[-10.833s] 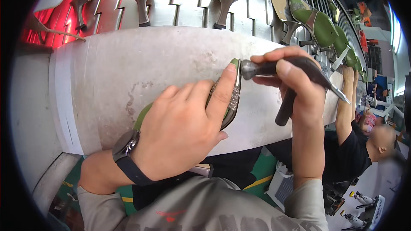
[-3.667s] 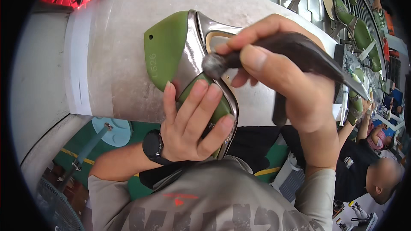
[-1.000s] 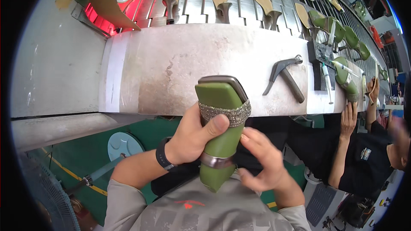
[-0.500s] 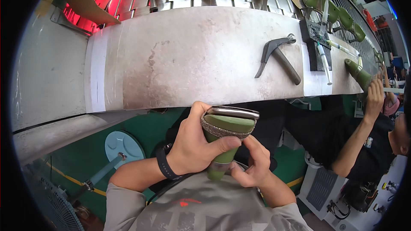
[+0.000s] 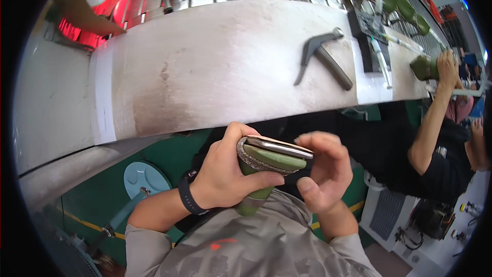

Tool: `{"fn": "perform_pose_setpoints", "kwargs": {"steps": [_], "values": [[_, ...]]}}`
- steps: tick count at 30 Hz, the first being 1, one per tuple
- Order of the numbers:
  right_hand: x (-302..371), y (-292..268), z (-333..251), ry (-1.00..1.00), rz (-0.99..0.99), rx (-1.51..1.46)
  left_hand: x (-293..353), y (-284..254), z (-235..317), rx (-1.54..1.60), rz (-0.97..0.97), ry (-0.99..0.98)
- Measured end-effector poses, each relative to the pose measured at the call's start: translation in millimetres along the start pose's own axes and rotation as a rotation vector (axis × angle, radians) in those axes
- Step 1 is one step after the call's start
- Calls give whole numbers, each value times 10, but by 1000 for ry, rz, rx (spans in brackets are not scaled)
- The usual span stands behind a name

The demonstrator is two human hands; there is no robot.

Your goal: The person assembles high-heeled shoes by taking shoe lasts and soles from a conveyor, pressing the soles onto the lasts by hand, hammering the edges with a hammer, and applying adhesive using a syringe.

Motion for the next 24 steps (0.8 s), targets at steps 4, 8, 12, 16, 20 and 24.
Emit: {"fn": "perform_pose_setpoints", "kwargs": {"steps": [4, 8, 12, 16, 20, 24], "values": [[-362, 64, -177, -205, -307, 66, -8, 92, 26, -99, -129, -44], [-353, 119, -256, -195, -287, 109, 22, 143, -48, -75, -158, 28], [-278, 140, -217, -181, -182, 84, 18, 151, -78, -51, -168, 42], [-284, 158, -254, -254, -220, 182, 27, 159, -167, -44, -175, -3], [-281, 168, -279, -364, -240, 299, 21, 186, -221, -12, -215, -57], [-301, 161, -222, -401, -262, 379, -4, 210, -224, -76, -202, -26]]}}
Point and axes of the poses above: each hand's wrist, its own x-axis away from the middle knuckle, its own y-axis out of the palm, z = x × y, the point moved 5 cm from there along -x, towards the middle knuckle, and after that the axes turned 5 degrees about -y, right-handed, at the moved point
